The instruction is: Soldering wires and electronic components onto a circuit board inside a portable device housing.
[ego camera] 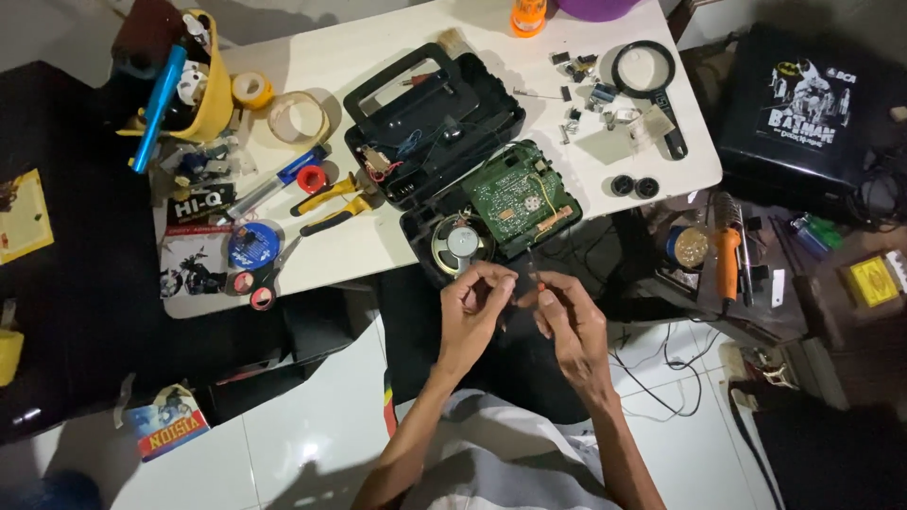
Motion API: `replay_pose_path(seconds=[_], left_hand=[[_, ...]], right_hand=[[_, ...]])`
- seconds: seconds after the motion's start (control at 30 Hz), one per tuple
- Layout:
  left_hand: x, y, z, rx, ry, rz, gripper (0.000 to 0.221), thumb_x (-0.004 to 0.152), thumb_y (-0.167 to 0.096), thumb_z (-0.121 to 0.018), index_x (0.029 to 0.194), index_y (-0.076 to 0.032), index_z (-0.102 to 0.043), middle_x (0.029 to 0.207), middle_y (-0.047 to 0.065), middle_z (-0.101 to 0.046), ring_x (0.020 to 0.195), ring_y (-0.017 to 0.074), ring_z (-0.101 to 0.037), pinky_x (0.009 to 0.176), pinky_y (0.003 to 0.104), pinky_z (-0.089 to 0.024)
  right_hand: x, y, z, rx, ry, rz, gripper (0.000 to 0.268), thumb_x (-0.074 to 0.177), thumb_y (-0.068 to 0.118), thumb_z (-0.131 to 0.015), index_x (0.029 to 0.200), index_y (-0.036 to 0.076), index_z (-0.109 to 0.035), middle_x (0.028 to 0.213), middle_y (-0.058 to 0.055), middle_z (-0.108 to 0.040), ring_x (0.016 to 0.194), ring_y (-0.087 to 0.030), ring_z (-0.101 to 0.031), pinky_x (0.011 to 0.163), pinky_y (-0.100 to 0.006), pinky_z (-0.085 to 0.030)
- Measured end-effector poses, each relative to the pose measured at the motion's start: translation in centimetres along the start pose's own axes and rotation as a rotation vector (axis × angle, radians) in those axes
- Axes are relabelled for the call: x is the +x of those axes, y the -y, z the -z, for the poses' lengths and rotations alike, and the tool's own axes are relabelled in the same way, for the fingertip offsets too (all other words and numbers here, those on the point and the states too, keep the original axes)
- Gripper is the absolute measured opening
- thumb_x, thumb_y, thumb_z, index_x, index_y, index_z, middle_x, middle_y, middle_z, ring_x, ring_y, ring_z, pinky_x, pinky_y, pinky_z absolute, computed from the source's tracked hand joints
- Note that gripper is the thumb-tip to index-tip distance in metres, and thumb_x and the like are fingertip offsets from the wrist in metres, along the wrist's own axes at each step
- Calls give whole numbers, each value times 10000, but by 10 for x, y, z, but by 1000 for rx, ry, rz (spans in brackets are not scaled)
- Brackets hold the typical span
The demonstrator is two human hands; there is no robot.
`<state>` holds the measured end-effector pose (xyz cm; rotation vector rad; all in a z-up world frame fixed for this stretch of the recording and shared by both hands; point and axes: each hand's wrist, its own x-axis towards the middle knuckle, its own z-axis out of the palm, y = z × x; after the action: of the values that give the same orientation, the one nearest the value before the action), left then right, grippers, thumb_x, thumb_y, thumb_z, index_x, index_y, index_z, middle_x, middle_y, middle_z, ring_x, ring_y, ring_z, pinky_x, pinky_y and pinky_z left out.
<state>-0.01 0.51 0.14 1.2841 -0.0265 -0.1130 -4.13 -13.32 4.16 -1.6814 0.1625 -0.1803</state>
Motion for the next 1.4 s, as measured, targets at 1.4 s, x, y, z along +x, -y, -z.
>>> replay_pose_path(seconds=[1.4], left_hand=[[13, -59, -54, 48, 164, -232, 111, 904, -108, -787, 958, -10, -795, 858, 156, -752, 839, 206, -715, 750, 321, -537]], right_hand=[[-9, 8, 43, 955, 146, -390, 286, 1073, 210, -405, 1316, 68, -455, 678, -122, -504, 410, -26, -329, 297, -142, -312]])
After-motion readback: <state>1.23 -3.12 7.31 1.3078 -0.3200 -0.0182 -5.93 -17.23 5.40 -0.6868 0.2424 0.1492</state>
